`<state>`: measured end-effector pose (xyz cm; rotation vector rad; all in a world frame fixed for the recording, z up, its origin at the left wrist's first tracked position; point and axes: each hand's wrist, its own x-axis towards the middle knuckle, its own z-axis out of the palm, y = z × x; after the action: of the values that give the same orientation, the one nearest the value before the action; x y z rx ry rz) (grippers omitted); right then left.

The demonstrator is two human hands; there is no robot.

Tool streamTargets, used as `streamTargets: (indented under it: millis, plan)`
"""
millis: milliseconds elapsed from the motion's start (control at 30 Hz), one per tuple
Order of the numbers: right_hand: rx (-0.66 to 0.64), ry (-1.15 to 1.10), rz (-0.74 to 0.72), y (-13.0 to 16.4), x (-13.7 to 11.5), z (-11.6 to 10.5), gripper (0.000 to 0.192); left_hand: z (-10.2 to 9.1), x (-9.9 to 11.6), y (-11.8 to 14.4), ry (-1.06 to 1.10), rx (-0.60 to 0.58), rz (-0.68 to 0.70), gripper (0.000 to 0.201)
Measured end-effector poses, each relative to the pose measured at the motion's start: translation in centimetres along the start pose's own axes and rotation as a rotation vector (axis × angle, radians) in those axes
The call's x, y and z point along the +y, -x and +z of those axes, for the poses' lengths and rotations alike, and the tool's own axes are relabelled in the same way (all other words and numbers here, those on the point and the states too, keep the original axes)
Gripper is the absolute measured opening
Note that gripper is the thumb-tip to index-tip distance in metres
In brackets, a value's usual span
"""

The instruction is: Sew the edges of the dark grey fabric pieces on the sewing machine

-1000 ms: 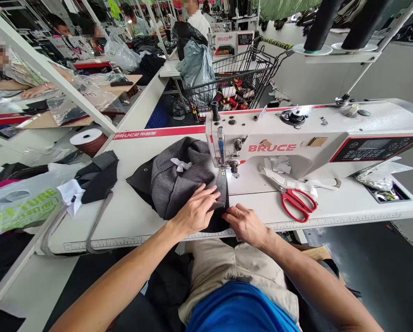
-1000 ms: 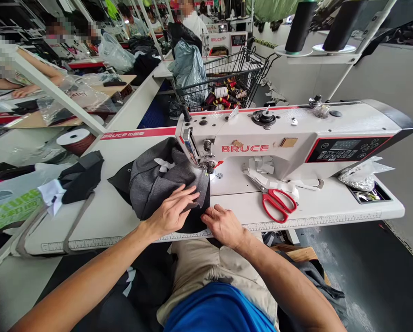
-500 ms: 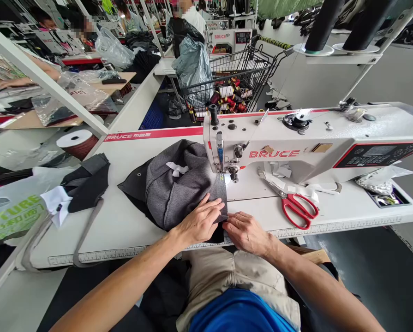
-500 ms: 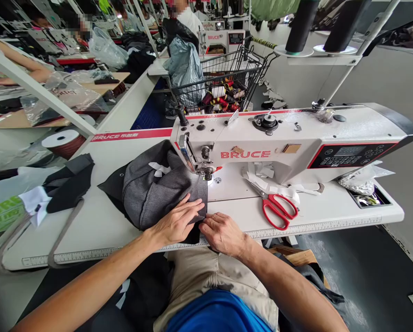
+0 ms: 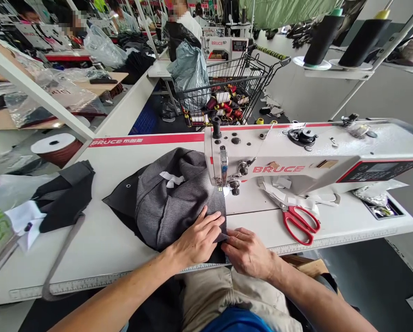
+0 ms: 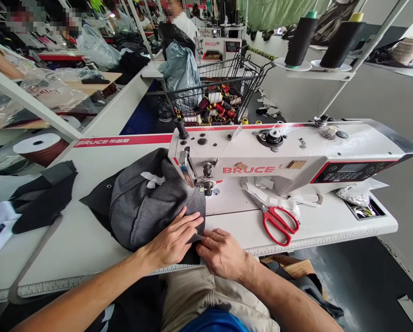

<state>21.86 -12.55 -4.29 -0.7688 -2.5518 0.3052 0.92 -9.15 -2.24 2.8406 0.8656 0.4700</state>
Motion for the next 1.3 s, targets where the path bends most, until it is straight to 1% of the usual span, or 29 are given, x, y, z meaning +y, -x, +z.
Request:
streamTargets:
  millis: [133, 233, 367, 467, 700, 800, 867, 967, 1067, 1167, 1300]
  plan:
    - [-0.039, -0.015, 0.037, -0.5, -0.1, -0.3, 0.017, 0.1, -1.0, -0.3, -0.010, 0.032, 0.010, 0.028]
    - [-0.070, -0.009, 0.050, -1.1, 0.1, -0.6, 0.020, 0.1, -2.0, -0.7, -0.001, 0.034, 0.016, 0.025]
    - [-0.123, 0.001, 0.029, -1.8, 1.0, -0.9, 0.023, 0.1, -3.1, -1.4, -0.005, 0.042, 0.029, 0.025]
    - [-0.113, 0.018, 0.026, -2.1, 1.9, -0.9, 0.024, 0.2, -3.8, -2.0, -0.025, 0.042, 0.034, 0.028]
    - [-0.108, 0.014, 0.055, -3.1, 3.1, -1.1, 0.031, 0.4, -5.5, -2.8, -0.088, 0.046, 0.082, 0.024]
    - [-0.063, 0.016, 0.098, -3.2, 3.2, -1.1, 0.031, 0.3, -6.1, -3.0, -0.114, 0.053, 0.102, 0.024]
    - [-0.031, 0.033, 0.124, -3.1, 3.2, -0.9, 0.030, 0.3, -6.3, -3.2, -0.109, 0.066, 0.112, 0.022]
    - [-0.024, 0.053, 0.126, -2.9, 3.2, -0.7, 0.028, 0.1, -6.3, -3.2, -0.068, 0.106, 0.122, 0.018]
    - [-0.043, 0.079, 0.152, -2.7, 3.0, -0.7, 0.026, 0.0, -6.0, -3.0, -0.026, 0.140, 0.121, 0.019]
    - [-0.075, 0.109, 0.187, -2.7, 2.9, -1.0, 0.026, -0.2, -5.6, -2.7, -0.015, 0.148, 0.121, 0.017]
    - [-0.106, 0.099, 0.172, -2.8, 2.9, -1.3, 0.029, -0.5, -5.2, -2.8, -0.021, 0.143, 0.177, 0.015]
